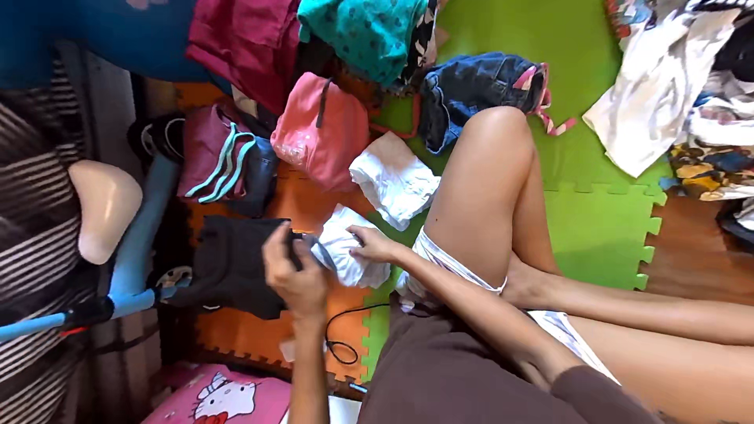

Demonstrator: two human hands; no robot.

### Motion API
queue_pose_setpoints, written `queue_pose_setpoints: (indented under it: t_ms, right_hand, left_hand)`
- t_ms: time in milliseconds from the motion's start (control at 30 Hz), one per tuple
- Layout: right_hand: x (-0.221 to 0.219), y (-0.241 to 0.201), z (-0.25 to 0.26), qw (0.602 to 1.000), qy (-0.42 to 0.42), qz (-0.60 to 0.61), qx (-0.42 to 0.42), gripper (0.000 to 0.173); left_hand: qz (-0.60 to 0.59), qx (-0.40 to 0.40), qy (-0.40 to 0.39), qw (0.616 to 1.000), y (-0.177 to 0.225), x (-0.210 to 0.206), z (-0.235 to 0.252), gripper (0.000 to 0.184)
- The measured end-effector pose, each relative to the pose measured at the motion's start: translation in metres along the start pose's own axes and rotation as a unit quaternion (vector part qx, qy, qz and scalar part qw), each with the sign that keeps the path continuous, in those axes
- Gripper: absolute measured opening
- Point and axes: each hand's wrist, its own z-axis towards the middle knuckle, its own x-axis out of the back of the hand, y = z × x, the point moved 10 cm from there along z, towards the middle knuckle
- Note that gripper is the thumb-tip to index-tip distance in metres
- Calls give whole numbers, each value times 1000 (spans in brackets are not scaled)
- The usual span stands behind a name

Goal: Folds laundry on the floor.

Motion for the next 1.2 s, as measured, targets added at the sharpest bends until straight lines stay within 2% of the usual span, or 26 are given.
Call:
queue_pose_setpoints:
  t_ms: [100, 167, 233, 300, 367, 433, 500, 533, 600, 633, 667, 733, 800, 833, 900, 967, 1000, 1067, 1133, 1200]
  right_hand:
    - [4, 15, 1, 998, 39, -43, -27, 51]
    - [23, 7, -19, 996, 67, -60, -5, 56]
    - [59, -13, -58, 992, 104, -50, 51, 52]
    - [111, -45, -119, 975, 166, 18, 148, 42]
    - [184, -62, -195, 937, 278, 58, 202, 33]
    - [272, -37, -275, 882, 444, 48, 152, 32]
    - [352, 37, -345, 784, 619, 31, 16, 40]
    - [386, 75, -372, 728, 682, 41, -54, 51]
    - [425, 135, -399, 656, 733, 77, -162, 74]
    - [434, 151, -402, 646, 732, 83, -198, 79]
    - [438, 160, -401, 647, 726, 77, -223, 74]
    - [436, 163, -391, 671, 703, 59, -229, 47]
    - [408, 156, -386, 707, 672, 42, -217, 36]
    - [386, 156, -387, 726, 652, 19, -220, 33]
    - [339, 164, -396, 776, 565, -4, -281, 32]
    - [280, 186, -412, 820, 444, -8, -361, 39]
    - [260, 193, -421, 830, 411, -3, -376, 42]
    - [255, 187, -440, 822, 453, 33, -343, 57]
    - [279, 171, -455, 784, 523, 66, -328, 69]
    - [311, 172, -457, 733, 606, 74, -300, 70]
  left_hand:
    - [95, 2, -69, 993, -24, -96, -56, 58]
    - [149, 21, -69, 986, -50, -146, -84, 67]
    - [128, 14, -37, 991, -57, -161, -93, 70]
    - [98, -4, -23, 995, -57, -160, -92, 70]
    - [102, -2, -33, 994, -58, -159, -90, 69]
    - [106, 20, -51, 993, -63, -153, -87, 71]
    - [112, 44, -55, 991, -64, -143, -84, 79]
    - [115, 44, -43, 991, -60, -137, -79, 83]
    - [113, 27, -25, 993, -39, -123, -64, 86]
    - [108, 8, -14, 994, -22, -116, -54, 86]
    - [98, -14, -4, 995, 1, -107, -43, 85]
    - [48, -55, 11, 997, 48, -91, -21, 85]
    - [-15, -103, 20, 994, 95, -85, -5, 87]
    - [-41, -125, 15, 991, 120, -87, 1, 87]
    - [-77, -170, -14, 982, 174, -95, 6, 85]
    - [-102, -208, -63, 971, 225, -114, 2, 83]
    - [-101, -227, -93, 964, 249, -129, -3, 82]
    - [-83, -266, -159, 947, 292, -160, -16, 82]
    - [-48, -307, -223, 924, 331, -180, -34, 80]
    - [-58, -340, -266, 900, 362, -191, -50, 75]
